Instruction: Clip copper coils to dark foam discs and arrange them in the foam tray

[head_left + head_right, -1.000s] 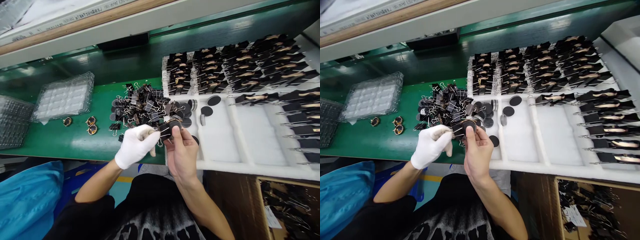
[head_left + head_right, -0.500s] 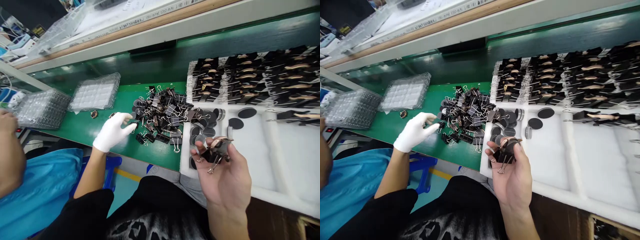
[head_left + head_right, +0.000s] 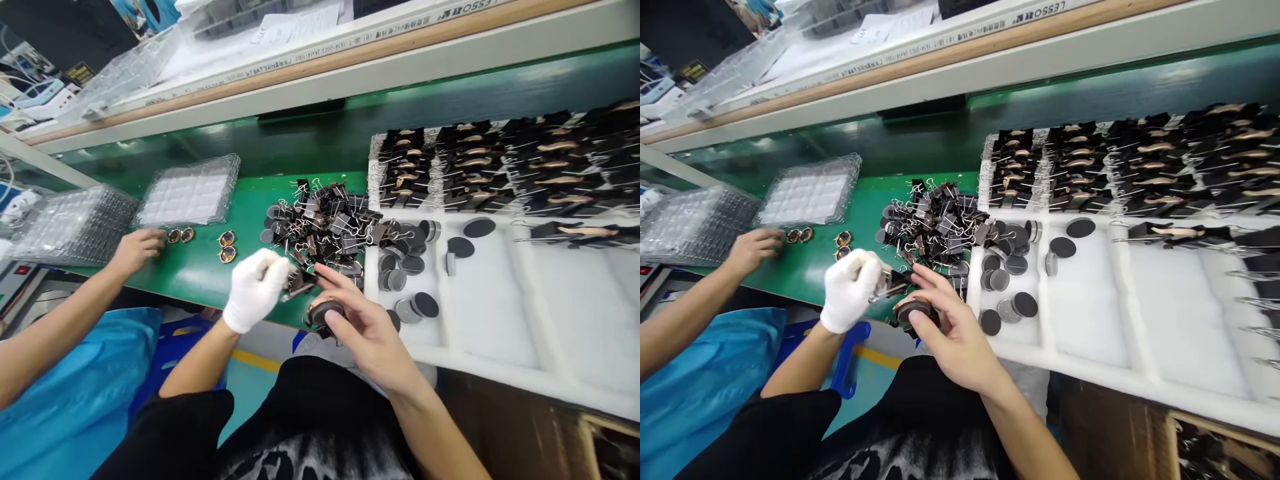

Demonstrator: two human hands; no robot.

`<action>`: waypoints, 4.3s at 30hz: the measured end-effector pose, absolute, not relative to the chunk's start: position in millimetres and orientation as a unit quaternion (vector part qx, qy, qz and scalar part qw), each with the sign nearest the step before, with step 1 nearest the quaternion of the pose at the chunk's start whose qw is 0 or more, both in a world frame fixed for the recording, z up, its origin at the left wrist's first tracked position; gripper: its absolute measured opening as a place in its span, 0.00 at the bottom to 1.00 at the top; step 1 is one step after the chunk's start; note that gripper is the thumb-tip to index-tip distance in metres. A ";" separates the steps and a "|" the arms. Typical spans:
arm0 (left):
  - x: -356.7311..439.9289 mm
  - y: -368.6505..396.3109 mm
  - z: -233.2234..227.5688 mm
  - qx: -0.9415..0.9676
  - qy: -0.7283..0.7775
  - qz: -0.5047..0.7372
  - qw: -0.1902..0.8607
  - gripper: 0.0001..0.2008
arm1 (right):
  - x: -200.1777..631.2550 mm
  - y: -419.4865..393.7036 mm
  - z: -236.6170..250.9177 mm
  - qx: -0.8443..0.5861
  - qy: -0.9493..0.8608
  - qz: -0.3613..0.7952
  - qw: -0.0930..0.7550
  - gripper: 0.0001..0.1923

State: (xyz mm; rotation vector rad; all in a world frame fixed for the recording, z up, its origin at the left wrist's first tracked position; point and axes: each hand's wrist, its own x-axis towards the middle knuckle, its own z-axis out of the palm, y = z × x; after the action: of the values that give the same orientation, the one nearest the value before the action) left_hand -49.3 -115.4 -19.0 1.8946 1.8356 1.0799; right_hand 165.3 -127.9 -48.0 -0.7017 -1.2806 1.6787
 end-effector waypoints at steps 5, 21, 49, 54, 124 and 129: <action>-18.3 -109.5 -9.0 0.781 0.518 0.309 0.162 0.15 | 187.7 -121.2 -43.2 -0.261 -0.563 0.656 0.429 0.10; 0.9 -99.1 -1.0 0.820 0.501 0.061 0.269 0.22 | 236.2 -112.2 -43.1 -0.304 -0.607 0.633 0.374 0.09; -5.3 -102.6 33.6 0.826 0.402 -0.088 0.386 0.22 | 241.6 -92.2 -26.0 -0.317 -0.727 0.589 0.156 0.02; -4.8 -100.3 32.4 0.811 0.416 -0.092 0.401 0.20 | 240.8 -89.8 -24.2 -0.315 -0.733 0.585 0.148 0.03; -143.3 -80.3 -65.7 0.539 0.722 0.418 -0.116 0.21 | 329.8 -88.1 -71.0 -0.374 -0.916 0.052 0.137 0.21; -187.7 -102.8 -57.0 0.529 0.826 0.184 -0.066 0.30 | 323.6 -74.0 -74.5 -0.369 -0.904 0.113 0.182 0.14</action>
State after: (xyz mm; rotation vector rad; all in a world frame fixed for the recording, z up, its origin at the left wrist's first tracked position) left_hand -187.7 -102.8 -57.0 1.7364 2.7085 0.6033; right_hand 323.6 -74.0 -74.5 -1.0423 -2.5517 0.3175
